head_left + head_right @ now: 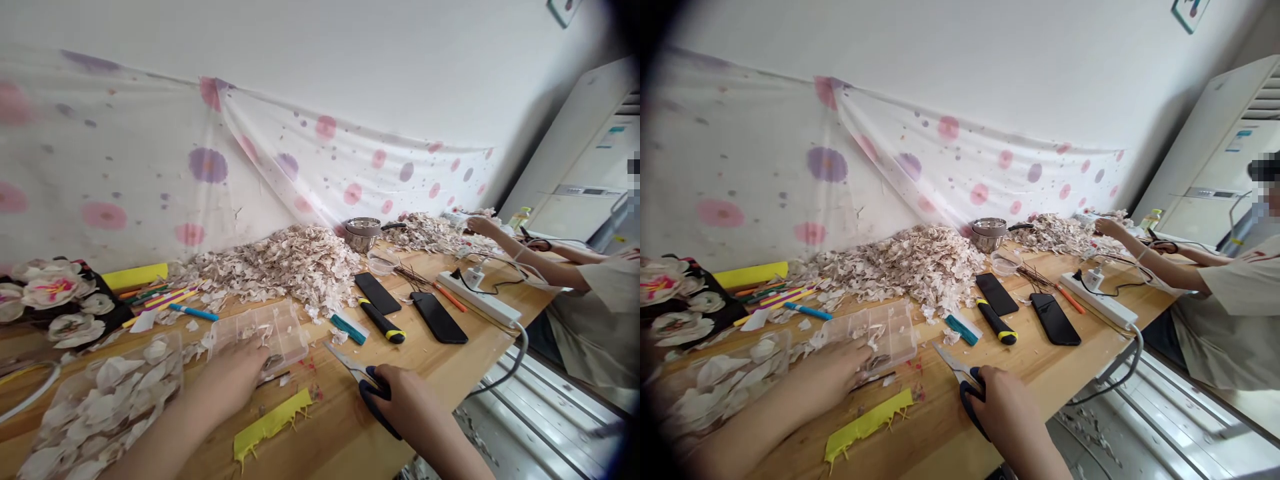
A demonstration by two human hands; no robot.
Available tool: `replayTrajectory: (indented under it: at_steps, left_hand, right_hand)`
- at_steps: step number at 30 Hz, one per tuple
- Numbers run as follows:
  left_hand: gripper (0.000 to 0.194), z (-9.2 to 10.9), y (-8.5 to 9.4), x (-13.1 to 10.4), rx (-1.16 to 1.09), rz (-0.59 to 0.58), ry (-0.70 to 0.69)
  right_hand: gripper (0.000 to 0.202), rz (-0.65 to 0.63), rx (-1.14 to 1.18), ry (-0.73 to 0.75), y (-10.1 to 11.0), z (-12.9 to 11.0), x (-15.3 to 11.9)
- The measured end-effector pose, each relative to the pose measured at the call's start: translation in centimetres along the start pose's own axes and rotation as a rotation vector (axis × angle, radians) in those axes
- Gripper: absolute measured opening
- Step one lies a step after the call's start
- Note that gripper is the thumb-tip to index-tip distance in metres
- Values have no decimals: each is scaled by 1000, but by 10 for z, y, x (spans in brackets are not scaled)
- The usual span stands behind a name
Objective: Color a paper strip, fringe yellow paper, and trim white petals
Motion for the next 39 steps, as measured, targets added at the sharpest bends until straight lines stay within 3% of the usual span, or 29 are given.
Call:
replayTrajectory:
  at_steps: [4, 8, 11, 17, 22, 29, 34, 39]
  left_hand:
    - [26, 29, 7, -4, -21, 24, -55]
    - [29, 58, 8, -8, -79, -81, -104]
    - [42, 66, 7, -11, -67, -174, -31]
    - [50, 62, 3, -14, -34, -229, 36]
    - [53, 60, -2, -12, -59, -245, 46]
    - [22, 47, -23, 1, -279, -142, -30]
    - [17, 42, -27, 3, -338, -153, -41]
    - [14, 44, -14, -2, -285, -123, -50]
  right_hand:
    - [13, 6, -1, -2, 3, 8, -9]
    - [16, 8, -27, -9, 2, 4, -6]
    - [18, 36, -9, 35, -1, 0, -1]
    - [19, 114, 127, 71, -10, 3, 5]
    - [17, 180, 268, 199, -16, 8, 7]
    - [14, 274, 309, 267, -6, 3, 39]
    - [30, 170, 248, 392, -6, -7, 74]
    - [30, 149, 72, 464, -8, -16, 81]
Point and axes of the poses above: each hand's wrist, its own x-axis towards the middle knuckle, its own y-axis out of the back of the hand, z = x × y, the point moved 2 cm from there along x, towards the middle knuckle, and after that the axes turned 8 degrees about x, right-handed, at the moved point
